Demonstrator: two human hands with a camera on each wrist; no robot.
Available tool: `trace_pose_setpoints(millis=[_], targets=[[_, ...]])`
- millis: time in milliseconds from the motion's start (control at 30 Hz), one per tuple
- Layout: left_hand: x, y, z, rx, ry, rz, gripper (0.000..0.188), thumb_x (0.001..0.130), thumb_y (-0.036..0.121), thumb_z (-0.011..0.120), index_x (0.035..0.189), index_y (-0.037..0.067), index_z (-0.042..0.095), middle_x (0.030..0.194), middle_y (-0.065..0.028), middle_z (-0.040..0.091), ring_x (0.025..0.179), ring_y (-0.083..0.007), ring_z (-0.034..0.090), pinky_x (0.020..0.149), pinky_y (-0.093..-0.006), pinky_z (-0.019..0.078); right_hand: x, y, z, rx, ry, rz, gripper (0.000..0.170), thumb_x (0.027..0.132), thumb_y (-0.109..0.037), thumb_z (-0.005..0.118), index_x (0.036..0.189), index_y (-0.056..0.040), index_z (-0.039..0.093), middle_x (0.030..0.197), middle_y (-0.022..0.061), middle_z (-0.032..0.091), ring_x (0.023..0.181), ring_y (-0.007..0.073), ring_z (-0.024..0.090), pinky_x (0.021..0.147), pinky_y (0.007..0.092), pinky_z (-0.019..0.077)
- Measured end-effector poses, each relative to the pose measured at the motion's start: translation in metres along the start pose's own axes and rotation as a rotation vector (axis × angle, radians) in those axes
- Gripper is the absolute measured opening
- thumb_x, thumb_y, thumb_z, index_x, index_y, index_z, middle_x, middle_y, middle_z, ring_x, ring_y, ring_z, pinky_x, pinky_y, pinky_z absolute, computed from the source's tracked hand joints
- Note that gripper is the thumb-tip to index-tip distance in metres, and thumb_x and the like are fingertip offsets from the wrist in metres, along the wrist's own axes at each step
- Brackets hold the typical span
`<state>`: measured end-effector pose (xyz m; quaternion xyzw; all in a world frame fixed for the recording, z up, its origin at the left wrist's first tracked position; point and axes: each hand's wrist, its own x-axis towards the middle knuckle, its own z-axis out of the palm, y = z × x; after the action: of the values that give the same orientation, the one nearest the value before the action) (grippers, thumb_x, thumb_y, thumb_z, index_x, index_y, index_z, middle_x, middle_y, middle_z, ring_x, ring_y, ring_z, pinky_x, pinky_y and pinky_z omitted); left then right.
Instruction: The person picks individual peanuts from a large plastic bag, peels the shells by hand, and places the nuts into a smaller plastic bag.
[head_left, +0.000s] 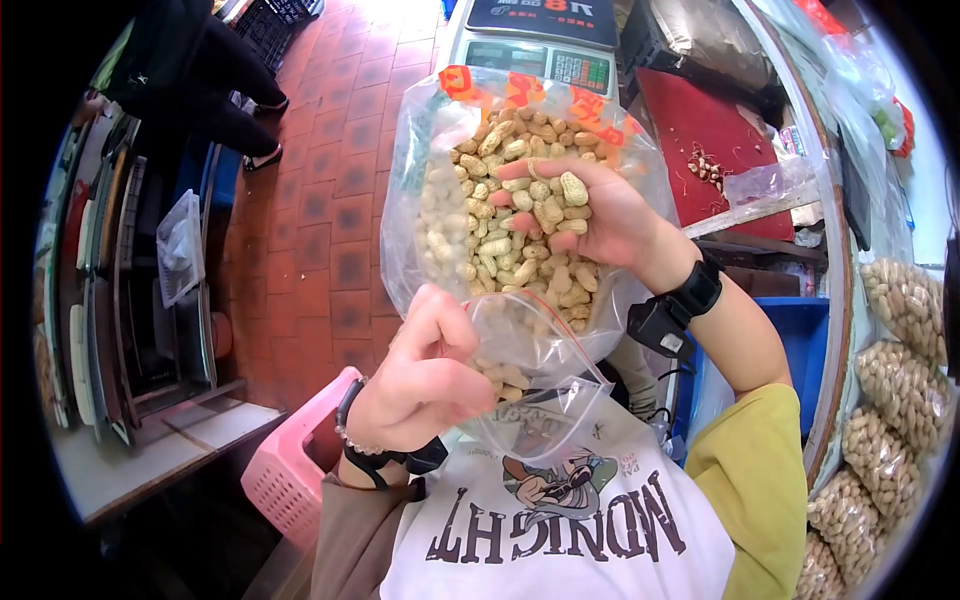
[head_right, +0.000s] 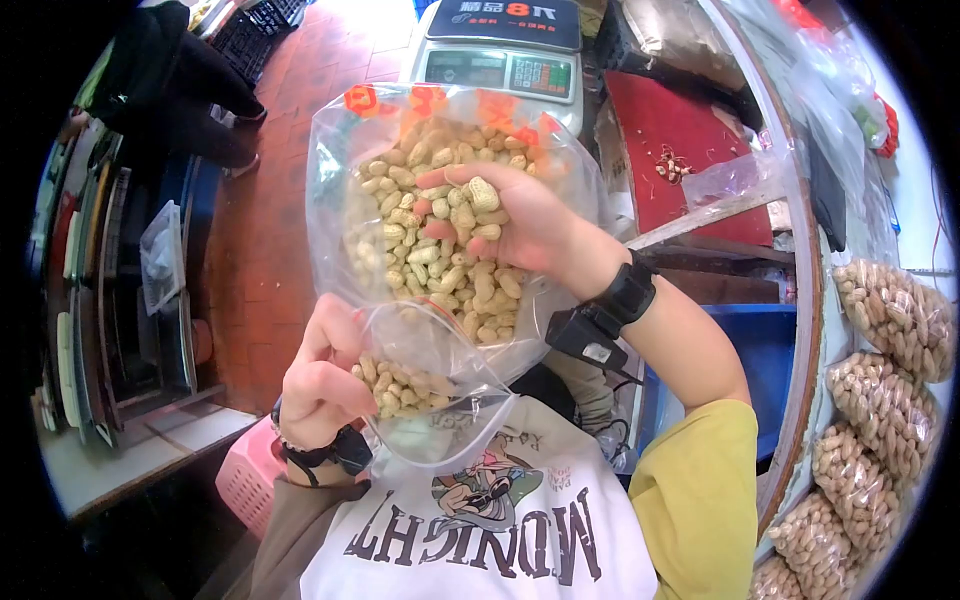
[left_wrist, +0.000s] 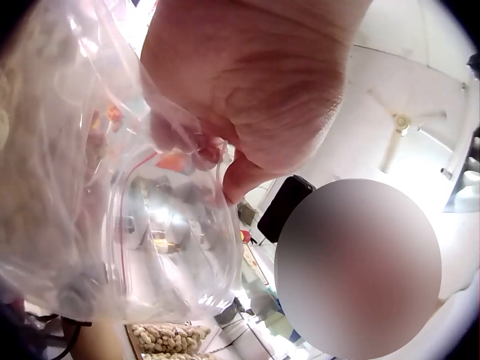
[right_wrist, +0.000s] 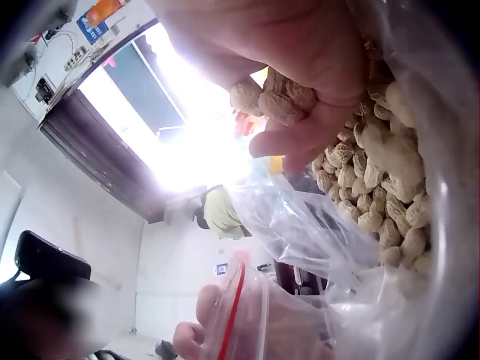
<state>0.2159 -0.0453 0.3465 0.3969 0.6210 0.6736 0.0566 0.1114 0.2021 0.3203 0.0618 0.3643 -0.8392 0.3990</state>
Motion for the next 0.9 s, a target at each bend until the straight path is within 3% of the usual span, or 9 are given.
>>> trace_pose_setpoints(millis=[200,467,600,700,767,800,867,900], targets=[[-0.001,0.001,0.001,0.001,0.012,-0.002,0.003,0.086,0.013,0.064,0.088,0.011,0.064,0.085,-0.0022,0.034,0.079,-0.0207,0.031,0.073,-0.0308,0.0270,0.002,0.001,-0.008,-0.039,-0.005,0.003,0.046,0.098,-0.032,0.047,0.132,-0.0005,0.050,0.124,0.0180,0.059,0.094,0.0207,0.067,0.045,0.0206,0.0483],[0.000,0.000,0.000,0.007,0.008,0.014,0.003,0.086,0.013,0.063,0.086,0.010,0.063,0.086,-0.0026,0.034,0.080,-0.0211,0.031,0.073,-0.0304,0.0268,-0.005,0.001,0.001,0.068,-0.100,-0.030,0.058,0.100,-0.038,0.039,0.143,0.0005,0.037,0.129,0.0202,0.056,0.108,0.0286,0.064,0.047,0.0218,0.0508],[0.000,0.000,0.000,0.026,-0.002,-0.010,0.002,0.085,0.011,0.063,0.086,0.010,0.063,0.086,-0.0030,0.034,0.081,-0.0213,0.031,0.073,-0.0302,0.0269,-0.005,0.001,0.001,0.092,-0.104,-0.023,0.055,0.100,-0.036,0.039,0.140,0.0010,0.040,0.129,0.0203,0.056,0.106,0.0282,0.065,0.046,0.0213,0.0504],[0.000,0.000,0.002,0.012,0.012,-0.020,0.002,0.085,0.012,0.064,0.086,0.010,0.063,0.086,-0.0029,0.034,0.081,-0.0213,0.031,0.074,-0.0301,0.0270,-0.008,0.000,0.005,0.044,-0.016,-0.032,0.050,0.100,-0.034,0.039,0.136,0.0015,0.044,0.130,0.0213,0.055,0.106,0.0270,0.065,0.042,0.0195,0.0479],[0.000,-0.001,0.002,0.001,0.020,-0.022,0.002,0.085,0.012,0.064,0.086,0.010,0.064,0.086,-0.0028,0.034,0.081,-0.0213,0.031,0.074,-0.0301,0.0272,-0.011,-0.001,0.009,0.010,0.009,-0.010,0.042,0.098,-0.030,0.043,0.125,-0.0004,0.054,0.116,0.0147,0.063,0.093,0.0197,0.067,0.042,0.0183,0.0440],[0.000,-0.001,0.001,0.010,0.017,-0.011,0.002,0.085,0.012,0.064,0.086,0.010,0.063,0.087,-0.0030,0.033,0.081,-0.0211,0.031,0.074,-0.0300,0.0275,-0.013,-0.001,0.011,0.010,0.008,-0.010,0.042,0.098,-0.030,0.043,0.125,-0.0004,0.054,0.116,0.0147,0.063,0.093,0.0197,0.067,0.042,0.0183,0.0440],[0.001,-0.002,0.001,0.019,0.014,-0.001,0.002,0.086,0.012,0.064,0.086,0.010,0.062,0.087,-0.0033,0.033,0.081,-0.0210,0.031,0.075,-0.0299,0.0277,-0.020,0.001,0.017,0.046,-0.120,-0.025,0.035,0.097,-0.029,0.045,0.114,-0.0006,0.058,0.110,0.0129,0.064,0.078,0.0132,0.064,0.039,0.0180,0.0415],[0.001,-0.003,0.002,-0.009,0.042,-0.010,0.002,0.086,0.011,0.063,0.086,0.009,0.061,0.088,-0.0038,0.032,0.082,-0.0208,0.031,0.076,-0.0300,0.0280,-0.026,0.002,0.027,0.047,-0.120,-0.025,0.035,0.097,-0.029,0.045,0.114,-0.0006,0.058,0.110,0.0129,0.064,0.078,0.0132,0.064,0.039,0.0180,0.0415]])
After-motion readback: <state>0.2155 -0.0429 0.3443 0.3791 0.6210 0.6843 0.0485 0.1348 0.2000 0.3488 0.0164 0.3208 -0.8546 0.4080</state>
